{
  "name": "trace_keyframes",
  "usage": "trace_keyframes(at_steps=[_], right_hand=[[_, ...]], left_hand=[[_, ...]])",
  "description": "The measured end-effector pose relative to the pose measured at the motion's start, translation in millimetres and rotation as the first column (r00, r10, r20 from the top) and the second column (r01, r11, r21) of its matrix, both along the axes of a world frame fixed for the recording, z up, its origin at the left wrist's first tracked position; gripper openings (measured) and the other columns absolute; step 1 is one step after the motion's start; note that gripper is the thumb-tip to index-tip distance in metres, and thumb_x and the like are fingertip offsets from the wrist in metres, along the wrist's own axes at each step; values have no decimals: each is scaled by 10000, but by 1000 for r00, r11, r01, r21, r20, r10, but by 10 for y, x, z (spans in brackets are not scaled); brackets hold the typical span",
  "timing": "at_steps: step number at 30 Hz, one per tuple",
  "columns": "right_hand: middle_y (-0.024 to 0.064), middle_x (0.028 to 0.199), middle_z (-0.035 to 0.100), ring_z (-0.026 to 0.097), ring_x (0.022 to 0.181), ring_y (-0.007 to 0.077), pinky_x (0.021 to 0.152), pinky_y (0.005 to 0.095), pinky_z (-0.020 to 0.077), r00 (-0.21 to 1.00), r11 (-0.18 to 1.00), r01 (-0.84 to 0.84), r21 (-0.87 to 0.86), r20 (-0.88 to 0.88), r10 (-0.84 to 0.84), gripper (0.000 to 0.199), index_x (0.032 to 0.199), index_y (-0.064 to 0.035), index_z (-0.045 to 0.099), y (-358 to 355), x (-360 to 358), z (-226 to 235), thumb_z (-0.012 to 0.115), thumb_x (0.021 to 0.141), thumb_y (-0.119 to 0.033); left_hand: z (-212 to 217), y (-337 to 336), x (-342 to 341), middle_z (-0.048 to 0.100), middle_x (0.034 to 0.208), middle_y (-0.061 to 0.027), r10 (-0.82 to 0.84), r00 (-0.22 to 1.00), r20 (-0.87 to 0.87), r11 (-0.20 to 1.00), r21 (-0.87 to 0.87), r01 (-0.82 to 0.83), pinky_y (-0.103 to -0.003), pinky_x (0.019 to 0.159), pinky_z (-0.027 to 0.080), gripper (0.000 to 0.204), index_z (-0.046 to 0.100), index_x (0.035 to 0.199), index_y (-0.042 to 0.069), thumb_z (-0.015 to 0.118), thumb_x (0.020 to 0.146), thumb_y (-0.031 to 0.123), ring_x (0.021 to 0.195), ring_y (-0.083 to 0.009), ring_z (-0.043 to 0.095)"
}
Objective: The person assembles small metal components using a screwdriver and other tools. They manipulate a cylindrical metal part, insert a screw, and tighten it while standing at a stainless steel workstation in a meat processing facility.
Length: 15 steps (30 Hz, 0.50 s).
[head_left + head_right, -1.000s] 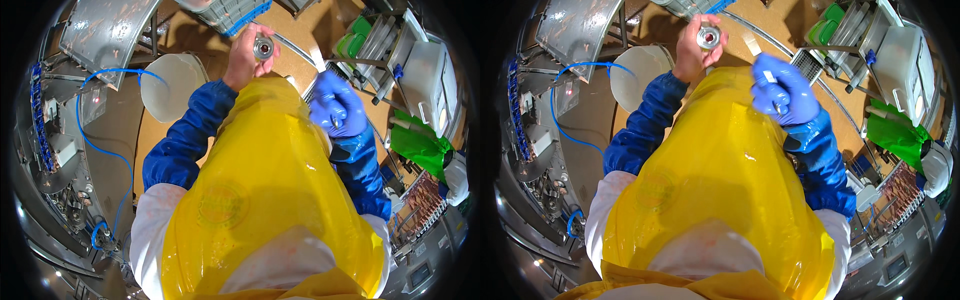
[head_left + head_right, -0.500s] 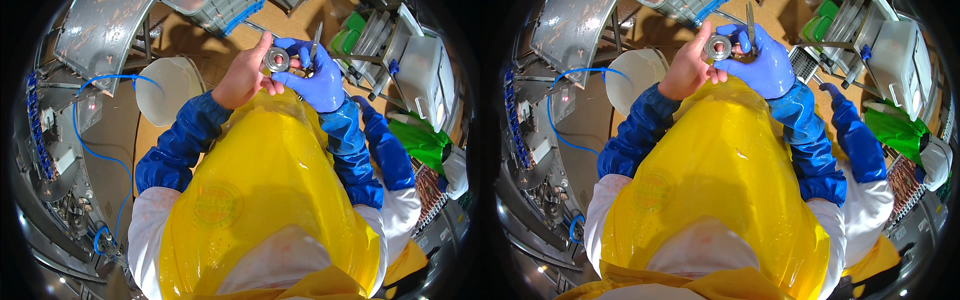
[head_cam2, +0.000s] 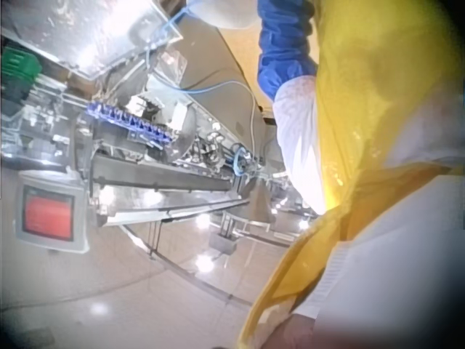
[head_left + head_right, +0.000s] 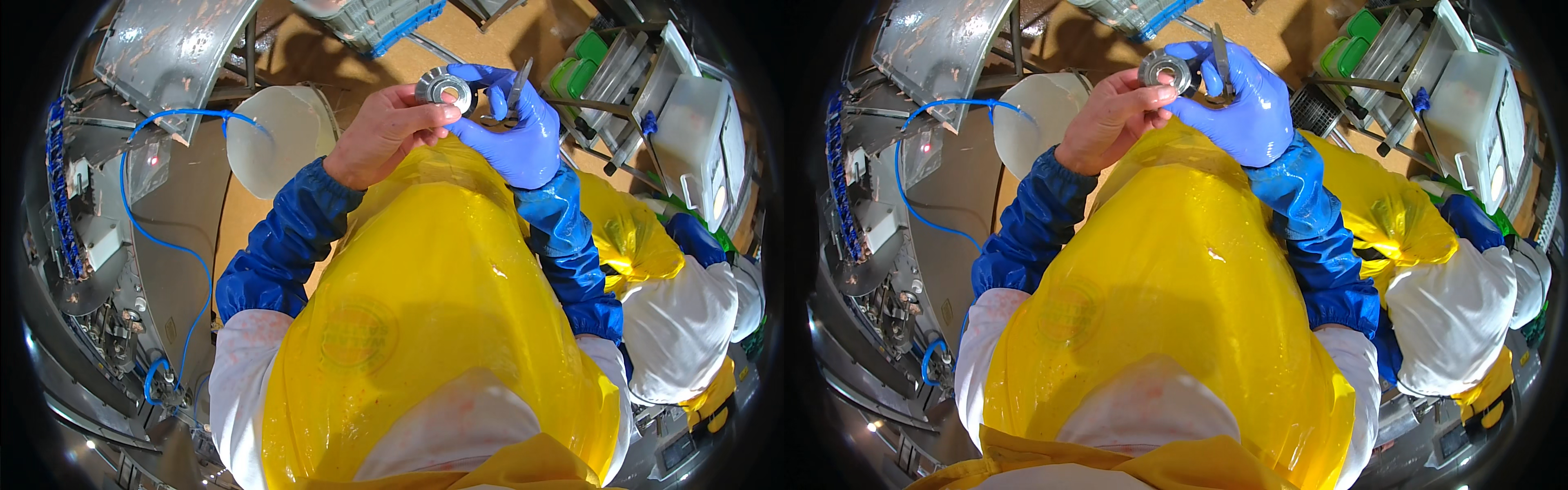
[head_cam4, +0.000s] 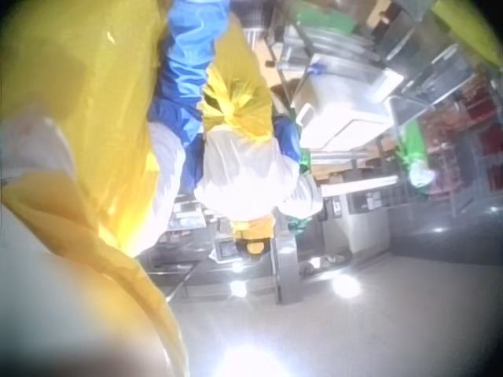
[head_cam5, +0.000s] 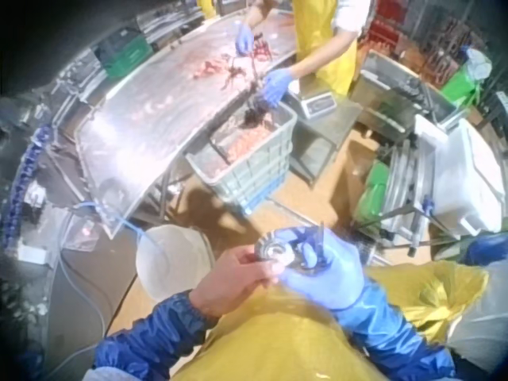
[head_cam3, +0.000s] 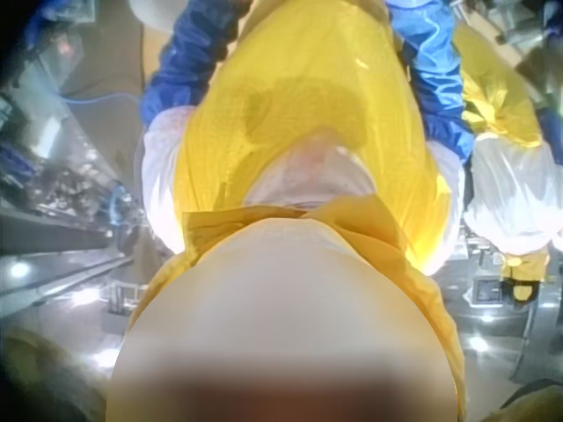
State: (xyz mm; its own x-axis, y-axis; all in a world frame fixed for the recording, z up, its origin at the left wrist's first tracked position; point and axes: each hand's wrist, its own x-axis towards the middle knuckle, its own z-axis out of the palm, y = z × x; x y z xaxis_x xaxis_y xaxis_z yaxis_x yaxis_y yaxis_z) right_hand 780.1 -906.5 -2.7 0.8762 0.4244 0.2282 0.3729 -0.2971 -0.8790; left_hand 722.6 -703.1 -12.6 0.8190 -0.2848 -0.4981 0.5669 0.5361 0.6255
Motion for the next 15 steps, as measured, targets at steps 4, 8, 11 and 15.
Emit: trace_keyframes(at_steps=[4, 8, 11, 15], right_hand=[[-3, 855, 592, 577, 739, 117, 717, 270, 544, 1000, 1000, 20, -13, -11, -20, 515, 1229, -113, 767, -8, -57, 23, 962, 759, -191], [5, 849, 584, 577, 735, 143, 708, 285, 540, 998, 997, 60, -40, -10, -60, 532, 1233, -109, 764, -24, -111, -12, 961, 745, -192], [17, 851, 594, 588, 746, 165, 711, 300, 541, 995, 993, 89, -82, 49, -85, 537, 1232, -106, 761, -41, -141, -1, 956, 738, -190], [27, 866, 624, 609, 767, 172, 722, 305, 547, 991, 994, 66, -89, 119, -55, 527, 1222, -102, 759, -24, -160, 7, 953, 740, -191]], left_hand=[[-86, 2, -4, 661, 1023, 18, -28, 999, 26, 996, -89, 30, -246, 780, 494, 179, 689, 1160, 89, 739, 991, 120, 862, -63, 579], [-84, -44, -5, 649, 1021, 29, -21, 1000, -17, 995, -100, 19, -244, 775, 493, 163, 689, 1151, 91, 731, 1000, 134, 861, -58, 572], [-67, -71, 8, 658, 1022, 31, -33, 999, -17, 999, 2, 33, -232, 763, 502, 175, 701, 1160, 75, 730, 1006, 153, 849, -50, 583], [-63, -60, 20, 683, 1019, 25, -86, 996, 4, 977, 196, 84, -203, 738, 522, 229, 720, 1189, 37, 734, 1009, 177, 820, -38, 614]])
